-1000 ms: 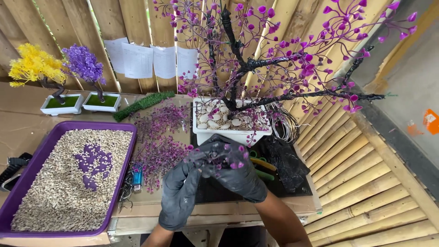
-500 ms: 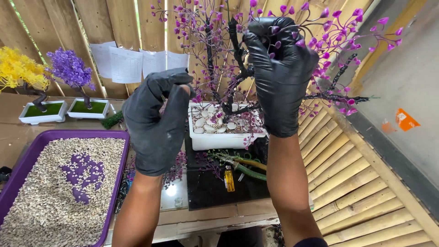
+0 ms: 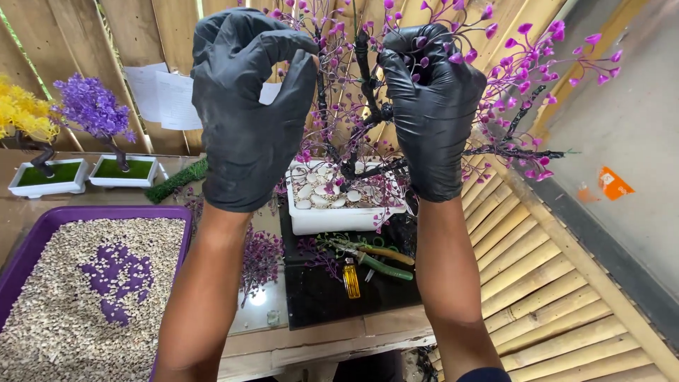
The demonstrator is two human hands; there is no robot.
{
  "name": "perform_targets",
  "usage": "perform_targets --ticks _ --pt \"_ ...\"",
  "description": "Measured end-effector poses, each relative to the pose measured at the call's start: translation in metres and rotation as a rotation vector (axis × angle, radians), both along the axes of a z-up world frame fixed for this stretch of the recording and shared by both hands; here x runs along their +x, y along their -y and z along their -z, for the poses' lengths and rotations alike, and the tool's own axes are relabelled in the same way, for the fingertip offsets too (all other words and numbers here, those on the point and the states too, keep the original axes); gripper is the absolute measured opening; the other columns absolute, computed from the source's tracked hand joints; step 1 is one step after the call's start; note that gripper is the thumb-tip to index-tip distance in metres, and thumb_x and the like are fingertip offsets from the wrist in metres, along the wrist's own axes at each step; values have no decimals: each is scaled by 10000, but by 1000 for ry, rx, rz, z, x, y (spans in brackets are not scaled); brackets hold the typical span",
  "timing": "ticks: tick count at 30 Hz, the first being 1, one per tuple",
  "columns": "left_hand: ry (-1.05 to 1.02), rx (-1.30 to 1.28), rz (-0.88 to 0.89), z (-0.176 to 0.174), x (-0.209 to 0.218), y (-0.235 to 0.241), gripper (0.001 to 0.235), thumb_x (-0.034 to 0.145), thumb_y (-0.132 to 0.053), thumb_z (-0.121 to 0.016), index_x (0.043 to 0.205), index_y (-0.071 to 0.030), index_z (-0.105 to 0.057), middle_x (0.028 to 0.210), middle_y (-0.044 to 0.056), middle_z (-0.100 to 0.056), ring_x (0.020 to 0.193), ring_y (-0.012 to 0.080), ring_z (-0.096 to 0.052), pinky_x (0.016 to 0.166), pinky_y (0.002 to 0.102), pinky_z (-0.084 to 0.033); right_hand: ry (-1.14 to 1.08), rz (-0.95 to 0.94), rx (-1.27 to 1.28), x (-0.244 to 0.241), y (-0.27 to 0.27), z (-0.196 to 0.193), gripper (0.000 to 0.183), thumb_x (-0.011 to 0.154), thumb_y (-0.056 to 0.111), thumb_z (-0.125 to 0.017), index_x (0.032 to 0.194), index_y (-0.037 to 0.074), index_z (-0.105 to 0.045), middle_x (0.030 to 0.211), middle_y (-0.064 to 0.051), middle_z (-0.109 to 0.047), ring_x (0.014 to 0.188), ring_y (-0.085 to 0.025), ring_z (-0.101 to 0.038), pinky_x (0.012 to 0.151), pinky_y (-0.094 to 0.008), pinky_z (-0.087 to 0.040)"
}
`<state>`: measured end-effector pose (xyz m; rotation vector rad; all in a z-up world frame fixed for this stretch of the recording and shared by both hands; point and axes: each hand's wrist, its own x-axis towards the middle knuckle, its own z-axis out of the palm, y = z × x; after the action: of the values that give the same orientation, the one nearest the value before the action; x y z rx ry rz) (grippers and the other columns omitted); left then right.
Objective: The person is meticulously assembling an artificial bonsai tree by attaching small purple flower clusters to a wire frame structure.
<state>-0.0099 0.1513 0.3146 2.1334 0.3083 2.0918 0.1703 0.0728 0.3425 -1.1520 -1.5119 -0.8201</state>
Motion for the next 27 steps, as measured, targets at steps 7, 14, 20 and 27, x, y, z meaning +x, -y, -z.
perform_targets --ticks 7,14,20,27 --pt "-4 85 -88 -9 16 -12 126 1043 -149 -696 1005 -59 -775 969 122 -645 951 372 -608 956 545 -462 13 -58 0 -2 0 -2 26 1024 32 -686 1009 32 -707 915 -77 -754 791 -215 -755 754 -376 -600" --pt "-86 96 -209 -6 38 -35 274 1027 -303 -808 1139 -53 -793 1075 240 -702 1064 456 -634 984 575 -492 47 -73 -66 4 1 -6 61 1028 52 -676 1026 20 -728 924 -89 -764 786 -214 -752 732 -370 -599" --pt "-112 140 -167 -12 52 -54 239 969 -360 -917 954 -145 -814 946 51 -754 923 343 -664 872 522 -439 40 -61 -114 4 2 -7 90 1032 63 -646 1028 41 -734 961 -94 -769 813 -238 -787 695 -359 -658" --pt "-140 104 -117 -9 53 -53 218 970 -325 -906 982 -130 -809 969 49 -746 946 349 -649 866 520 -432 96 -208 -132 14 -7 -3 121 1093 34 -587 1098 -20 -696 984 -131 -729 870 -231 -735 789 -355 -630"
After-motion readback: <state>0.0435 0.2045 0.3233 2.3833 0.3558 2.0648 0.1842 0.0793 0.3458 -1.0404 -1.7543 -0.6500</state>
